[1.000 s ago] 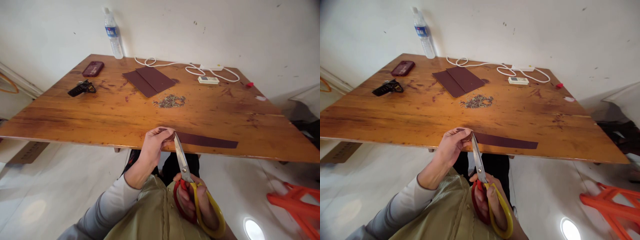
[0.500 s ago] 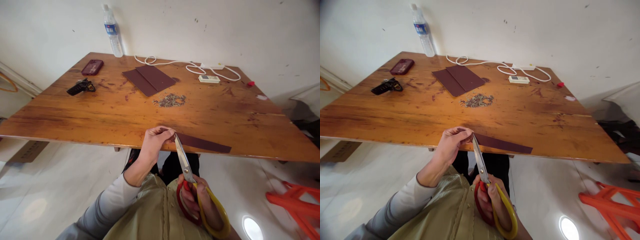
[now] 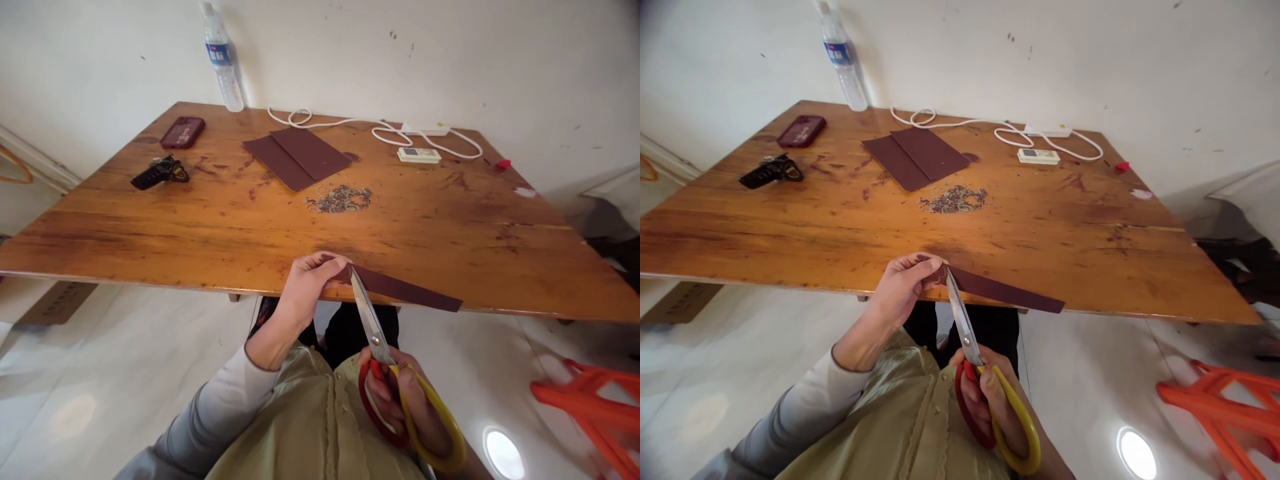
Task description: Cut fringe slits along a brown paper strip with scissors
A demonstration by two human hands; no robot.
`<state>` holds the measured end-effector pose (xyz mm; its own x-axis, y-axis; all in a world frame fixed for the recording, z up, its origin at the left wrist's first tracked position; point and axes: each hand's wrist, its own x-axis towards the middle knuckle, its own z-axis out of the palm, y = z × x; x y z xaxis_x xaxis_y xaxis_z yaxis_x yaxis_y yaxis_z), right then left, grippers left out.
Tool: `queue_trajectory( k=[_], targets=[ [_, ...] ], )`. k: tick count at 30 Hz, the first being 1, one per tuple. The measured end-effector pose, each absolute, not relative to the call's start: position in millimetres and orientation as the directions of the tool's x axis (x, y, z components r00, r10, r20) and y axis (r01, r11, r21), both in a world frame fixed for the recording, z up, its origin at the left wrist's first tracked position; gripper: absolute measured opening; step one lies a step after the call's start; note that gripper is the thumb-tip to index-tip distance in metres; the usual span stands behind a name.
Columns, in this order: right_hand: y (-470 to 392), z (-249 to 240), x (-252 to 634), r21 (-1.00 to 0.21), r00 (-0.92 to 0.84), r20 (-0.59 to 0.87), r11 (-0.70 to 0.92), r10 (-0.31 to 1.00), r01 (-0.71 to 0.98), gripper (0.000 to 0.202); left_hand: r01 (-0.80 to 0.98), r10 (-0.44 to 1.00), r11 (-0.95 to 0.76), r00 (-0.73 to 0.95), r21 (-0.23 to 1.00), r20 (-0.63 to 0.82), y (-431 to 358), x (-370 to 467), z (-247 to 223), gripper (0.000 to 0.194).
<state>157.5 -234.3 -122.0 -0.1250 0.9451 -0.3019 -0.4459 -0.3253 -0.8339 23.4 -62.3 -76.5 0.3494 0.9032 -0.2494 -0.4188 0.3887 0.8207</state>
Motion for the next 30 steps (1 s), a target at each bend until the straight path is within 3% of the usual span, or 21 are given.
queue_trajectory(
  k=[7,21,30],
  targets=[
    [-237.7,-127.0,157.9,-0.821,-0.141,-0.289,-0.321,0.947,-0.472,0.057,-0.397,0.882,0.438,0.362,0.806,-0.301,-62.3,22.8,-78.2,0.017],
    [-233.9,-111.9,156.4,-0.819,-0.172,-0.337,-0.379,0.925,-0.431,0.063,-0.312,0.895,0.348,0.391,0.884,-0.215,-62.0,20.6,-75.6,0.015],
    [-239.2,-118.2,169.9,-0.844,-0.163,-0.337,-0.374,0.927,-0.384,0.053,-0.270,0.878,0.343,0.433,0.900,-0.205,-58.2,19.0,-79.6,0.016]
  ],
)
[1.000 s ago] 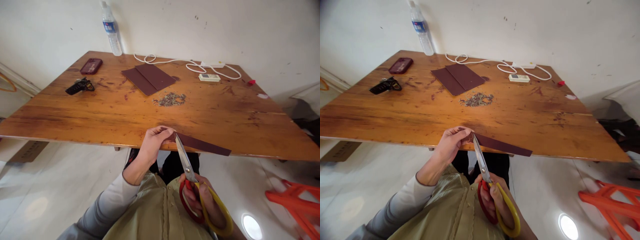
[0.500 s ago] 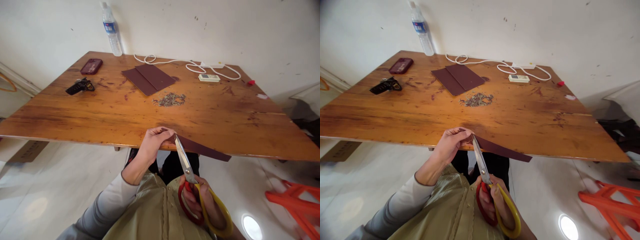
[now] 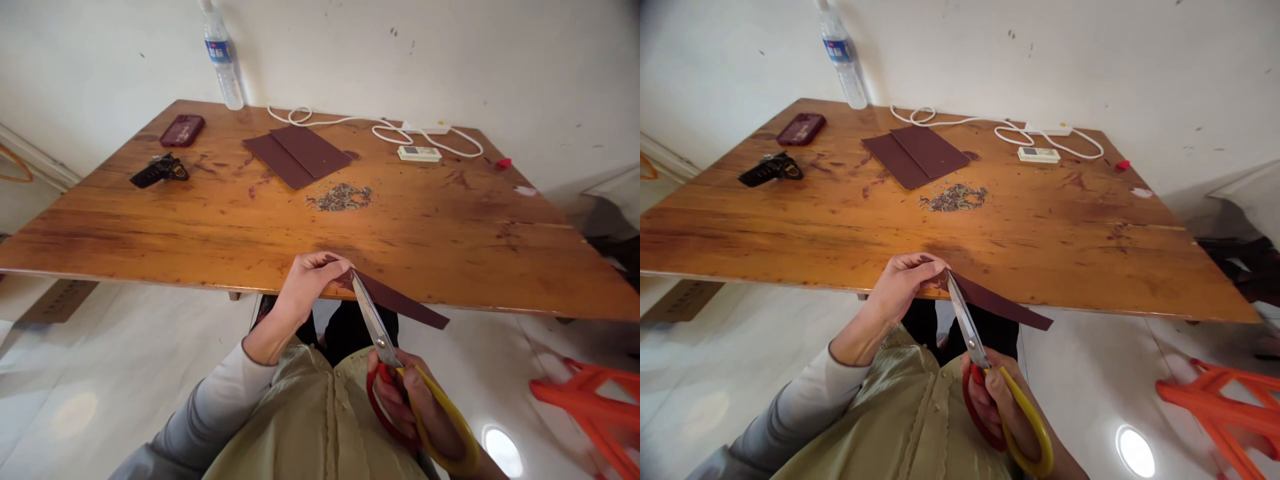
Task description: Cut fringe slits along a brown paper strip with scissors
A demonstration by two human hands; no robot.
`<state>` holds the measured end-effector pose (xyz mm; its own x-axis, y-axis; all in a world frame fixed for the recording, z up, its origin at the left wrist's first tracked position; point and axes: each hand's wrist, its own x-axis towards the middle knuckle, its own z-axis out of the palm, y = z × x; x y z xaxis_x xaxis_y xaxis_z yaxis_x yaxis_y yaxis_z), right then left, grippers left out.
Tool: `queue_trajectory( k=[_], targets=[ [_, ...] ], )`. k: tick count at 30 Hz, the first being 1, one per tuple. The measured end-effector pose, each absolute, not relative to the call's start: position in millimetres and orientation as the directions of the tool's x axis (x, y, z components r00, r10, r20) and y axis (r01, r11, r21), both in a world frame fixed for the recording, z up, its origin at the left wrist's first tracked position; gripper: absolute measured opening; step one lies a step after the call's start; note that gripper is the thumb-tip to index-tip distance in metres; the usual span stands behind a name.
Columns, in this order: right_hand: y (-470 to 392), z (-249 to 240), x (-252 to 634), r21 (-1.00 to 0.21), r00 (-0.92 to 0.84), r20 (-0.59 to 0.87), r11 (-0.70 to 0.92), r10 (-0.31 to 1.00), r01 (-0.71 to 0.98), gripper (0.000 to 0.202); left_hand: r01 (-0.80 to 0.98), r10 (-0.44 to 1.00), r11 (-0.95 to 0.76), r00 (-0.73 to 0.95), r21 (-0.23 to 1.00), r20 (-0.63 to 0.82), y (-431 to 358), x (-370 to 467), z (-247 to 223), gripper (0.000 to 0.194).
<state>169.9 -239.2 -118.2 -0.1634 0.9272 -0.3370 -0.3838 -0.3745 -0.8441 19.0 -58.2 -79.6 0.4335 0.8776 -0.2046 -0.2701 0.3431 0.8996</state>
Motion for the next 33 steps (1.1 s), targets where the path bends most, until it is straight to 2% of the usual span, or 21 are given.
queue_trajectory(
  k=[5,10,18,33],
  targets=[
    [-239.7,-111.6,176.9,-0.887,-0.126,-0.319,-0.342,0.940,-0.309,0.048,-0.236,0.861,0.329,0.473,0.914,-0.187,-54.8,20.1,-79.9,0.018],
    [-240.2,-108.5,185.9,-0.918,-0.148,-0.301,-0.329,0.942,-0.223,0.052,-0.231,0.839,0.356,0.505,0.905,-0.201,-51.1,19.2,-81.4,0.017],
    [-236.9,-107.8,191.3,-0.895,-0.231,-0.298,-0.355,0.926,-0.269,0.053,-0.197,0.823,0.367,0.525,0.909,-0.218,-48.6,16.6,-81.3,0.016],
    [-235.8,-106.7,200.1,-0.873,-0.175,-0.367,-0.403,0.914,-0.276,0.046,-0.113,0.808,0.331,0.547,0.937,-0.219,-45.2,14.2,-75.8,0.017]
  ],
)
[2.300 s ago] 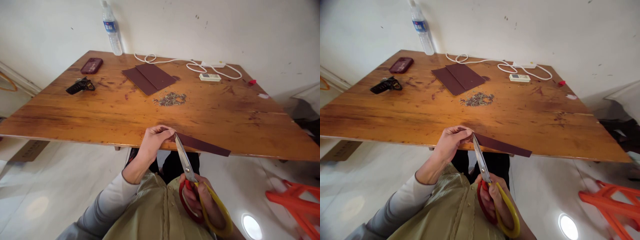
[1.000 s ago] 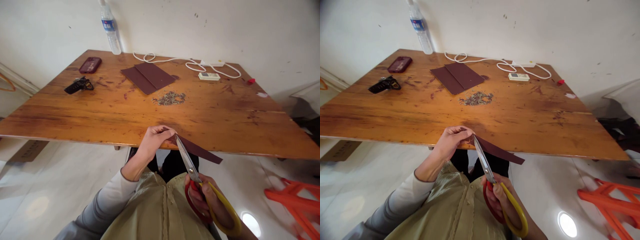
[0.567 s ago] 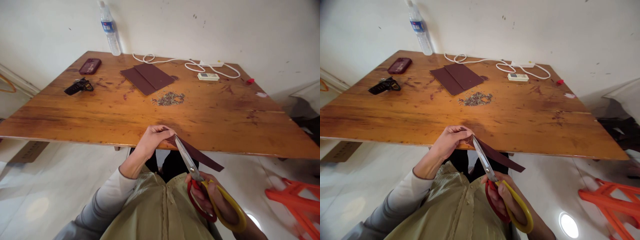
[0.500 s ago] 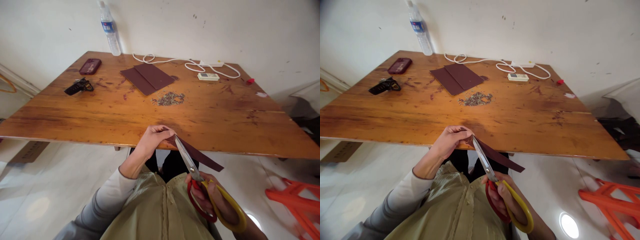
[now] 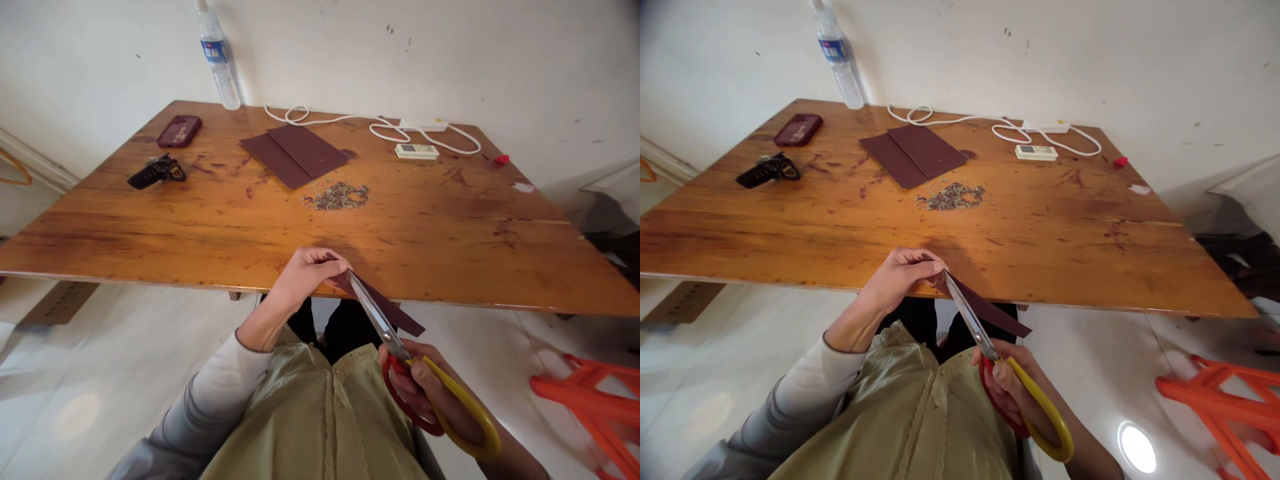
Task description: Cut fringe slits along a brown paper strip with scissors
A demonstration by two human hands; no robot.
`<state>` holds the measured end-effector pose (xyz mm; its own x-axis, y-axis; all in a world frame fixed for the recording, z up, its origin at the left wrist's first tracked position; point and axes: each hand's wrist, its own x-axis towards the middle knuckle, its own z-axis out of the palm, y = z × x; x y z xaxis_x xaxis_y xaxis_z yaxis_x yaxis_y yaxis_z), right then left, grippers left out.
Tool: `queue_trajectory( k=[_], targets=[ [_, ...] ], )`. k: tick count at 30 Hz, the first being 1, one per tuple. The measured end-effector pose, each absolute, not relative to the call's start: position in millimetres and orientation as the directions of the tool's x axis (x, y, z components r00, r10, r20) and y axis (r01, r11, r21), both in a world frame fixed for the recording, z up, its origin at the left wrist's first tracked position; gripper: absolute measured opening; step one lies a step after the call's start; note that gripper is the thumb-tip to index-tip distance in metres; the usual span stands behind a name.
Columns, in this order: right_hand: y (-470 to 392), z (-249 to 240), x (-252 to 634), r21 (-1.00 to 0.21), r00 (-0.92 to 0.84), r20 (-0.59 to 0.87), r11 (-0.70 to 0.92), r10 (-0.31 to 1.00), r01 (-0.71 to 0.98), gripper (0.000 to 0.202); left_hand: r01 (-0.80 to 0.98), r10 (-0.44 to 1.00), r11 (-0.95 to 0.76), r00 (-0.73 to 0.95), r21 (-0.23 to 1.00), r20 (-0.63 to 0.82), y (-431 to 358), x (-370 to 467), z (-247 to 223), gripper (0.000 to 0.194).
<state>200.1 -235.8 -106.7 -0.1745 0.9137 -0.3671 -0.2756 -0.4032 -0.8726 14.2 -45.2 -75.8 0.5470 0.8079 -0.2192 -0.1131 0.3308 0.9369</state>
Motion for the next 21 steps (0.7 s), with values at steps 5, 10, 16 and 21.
queue_trajectory(
  k=[5,10,16,21],
  targets=[
    [-241.2,-114.3,208.9,-0.904,-0.165,-0.336,-0.367,0.927,-0.219,0.048,-0.099,0.792,0.338,0.568,0.936,-0.226,-41.7,12.9,-73.8,0.015],
    [-239.5,-114.3,210.0,-0.897,-0.216,-0.304,-0.355,0.928,-0.261,0.044,-0.062,0.787,0.317,0.575,0.946,-0.226,-38.8,11.0,-75.2,0.014],
    [-231.5,-104.4,206.3,-0.900,-0.185,-0.335,-0.372,0.924,-0.228,0.044,-0.029,0.786,0.277,0.582,0.961,-0.209,-36.1,9.0,-74.4,0.012],
    [-229.9,-104.1,207.7,-0.877,-0.174,-0.403,-0.433,0.899,-0.207,0.049,-0.008,0.788,0.240,0.586,0.971,-0.190,-32.7,9.0,-72.0,0.012]
  ],
)
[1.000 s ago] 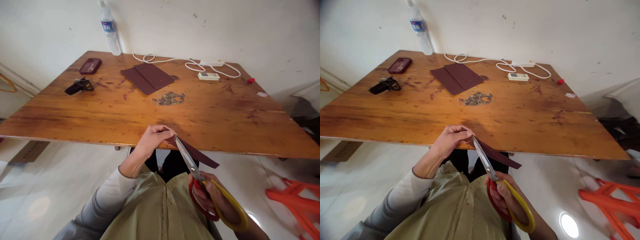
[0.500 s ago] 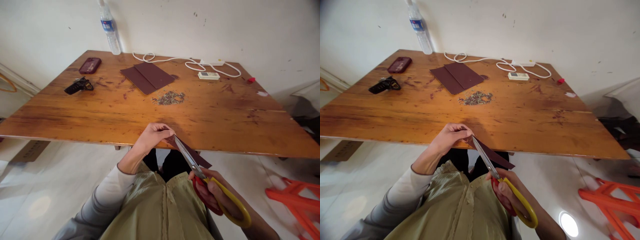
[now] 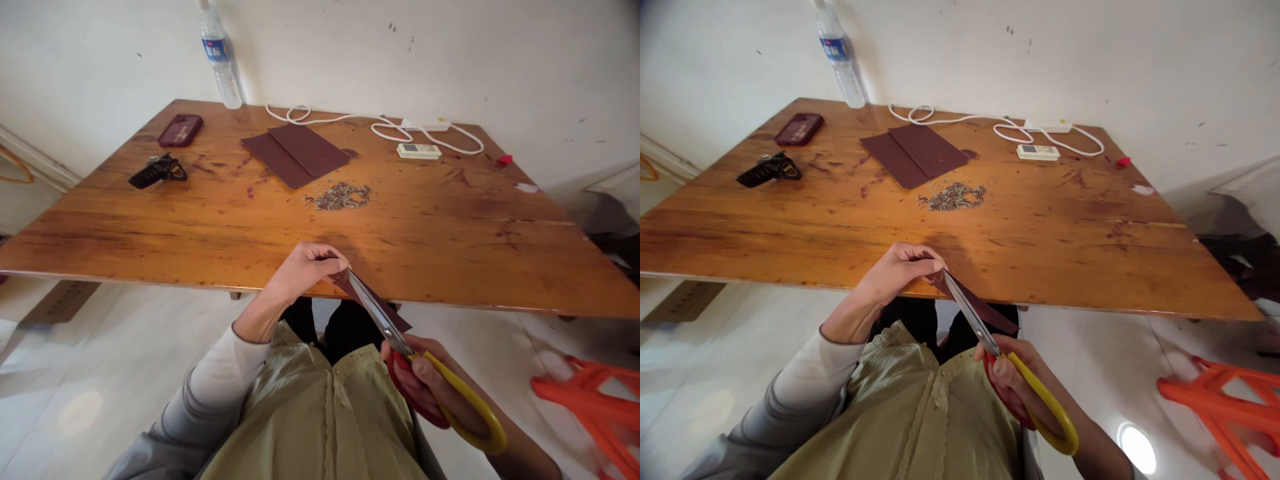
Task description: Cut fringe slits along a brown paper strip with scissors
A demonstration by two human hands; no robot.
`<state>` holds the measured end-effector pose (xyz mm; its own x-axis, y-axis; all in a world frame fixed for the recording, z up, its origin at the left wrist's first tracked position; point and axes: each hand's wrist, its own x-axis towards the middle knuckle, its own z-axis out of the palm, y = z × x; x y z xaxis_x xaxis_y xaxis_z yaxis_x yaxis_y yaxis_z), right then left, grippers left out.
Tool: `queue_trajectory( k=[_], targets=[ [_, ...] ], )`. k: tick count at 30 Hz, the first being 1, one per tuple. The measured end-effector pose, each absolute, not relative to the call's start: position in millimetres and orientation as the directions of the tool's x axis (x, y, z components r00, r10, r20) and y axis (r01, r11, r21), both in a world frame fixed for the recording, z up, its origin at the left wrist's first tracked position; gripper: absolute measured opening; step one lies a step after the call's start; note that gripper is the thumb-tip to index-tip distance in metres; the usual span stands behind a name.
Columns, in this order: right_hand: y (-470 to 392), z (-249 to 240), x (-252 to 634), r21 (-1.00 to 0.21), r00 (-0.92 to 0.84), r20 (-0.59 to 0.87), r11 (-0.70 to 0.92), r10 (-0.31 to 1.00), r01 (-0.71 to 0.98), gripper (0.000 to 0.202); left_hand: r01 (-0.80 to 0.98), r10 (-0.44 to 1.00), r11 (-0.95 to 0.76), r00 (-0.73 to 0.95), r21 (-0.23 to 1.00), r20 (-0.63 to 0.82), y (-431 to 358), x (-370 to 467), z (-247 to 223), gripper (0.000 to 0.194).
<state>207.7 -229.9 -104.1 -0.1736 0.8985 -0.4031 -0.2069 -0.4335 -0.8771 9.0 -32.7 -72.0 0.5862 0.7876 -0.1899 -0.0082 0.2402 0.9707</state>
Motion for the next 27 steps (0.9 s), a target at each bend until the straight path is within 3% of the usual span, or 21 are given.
queue_trajectory(
  k=[9,14,16,27],
  targets=[
    [-206.3,-79.3,218.8,-0.891,-0.112,-0.436,-0.446,0.893,-0.086,0.045,-0.056,0.792,0.111,0.609,0.992,-0.054,-11.4,21.9,-64.3,0.013],
    [-156.8,-42.7,249.1,-0.923,-0.055,-0.370,-0.360,0.928,0.131,0.051,-0.158,0.807,0.020,0.585,0.987,0.077,29.2,46.6,-45.9,0.014],
    [-136.3,-34.5,260.0,-0.920,-0.085,-0.359,-0.337,0.930,0.200,0.048,-0.143,0.811,0.026,0.582,0.989,0.063,46.6,55.1,-45.9,0.014],
    [-87.3,-53.1,278.0,-0.880,-0.065,-0.448,-0.427,0.892,0.206,0.059,-0.108,0.828,0.009,0.558,0.994,0.053,85.8,61.0,-74.4,0.013]
  ],
)
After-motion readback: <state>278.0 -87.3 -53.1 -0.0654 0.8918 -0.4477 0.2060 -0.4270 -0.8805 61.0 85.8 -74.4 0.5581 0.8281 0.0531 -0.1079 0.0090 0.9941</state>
